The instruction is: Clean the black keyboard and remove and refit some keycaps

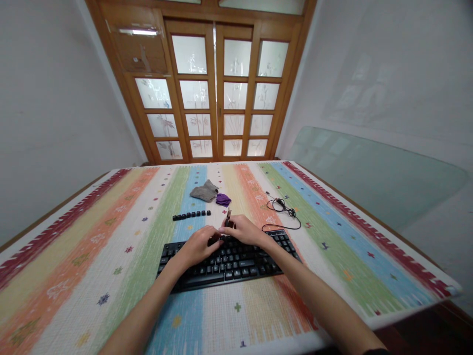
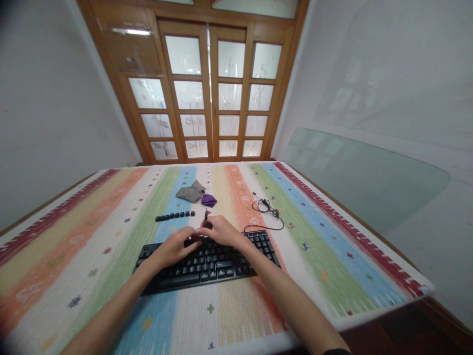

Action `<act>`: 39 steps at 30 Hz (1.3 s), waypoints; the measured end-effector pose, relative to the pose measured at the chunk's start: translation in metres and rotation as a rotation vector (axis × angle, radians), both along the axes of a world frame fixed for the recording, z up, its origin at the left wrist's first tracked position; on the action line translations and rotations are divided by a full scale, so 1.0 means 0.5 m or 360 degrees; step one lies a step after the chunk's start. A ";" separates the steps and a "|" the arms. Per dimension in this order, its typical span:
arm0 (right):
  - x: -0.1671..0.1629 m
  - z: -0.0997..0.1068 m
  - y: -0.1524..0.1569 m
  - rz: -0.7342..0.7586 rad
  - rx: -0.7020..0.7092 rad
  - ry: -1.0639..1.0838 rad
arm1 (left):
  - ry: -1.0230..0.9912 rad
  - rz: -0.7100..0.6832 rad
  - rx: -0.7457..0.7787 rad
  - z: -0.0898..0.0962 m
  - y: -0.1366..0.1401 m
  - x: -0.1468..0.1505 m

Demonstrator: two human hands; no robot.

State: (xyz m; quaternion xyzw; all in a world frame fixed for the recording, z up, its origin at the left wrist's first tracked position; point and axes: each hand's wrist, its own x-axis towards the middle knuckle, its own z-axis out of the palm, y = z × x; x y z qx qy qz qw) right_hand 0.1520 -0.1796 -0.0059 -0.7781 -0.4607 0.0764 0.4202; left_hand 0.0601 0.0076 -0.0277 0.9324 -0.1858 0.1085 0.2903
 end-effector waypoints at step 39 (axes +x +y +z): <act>-0.014 -0.004 -0.047 -0.0230 0.0008 0.0607 | 0.0036 0.0206 0.0921 0.027 0.063 0.204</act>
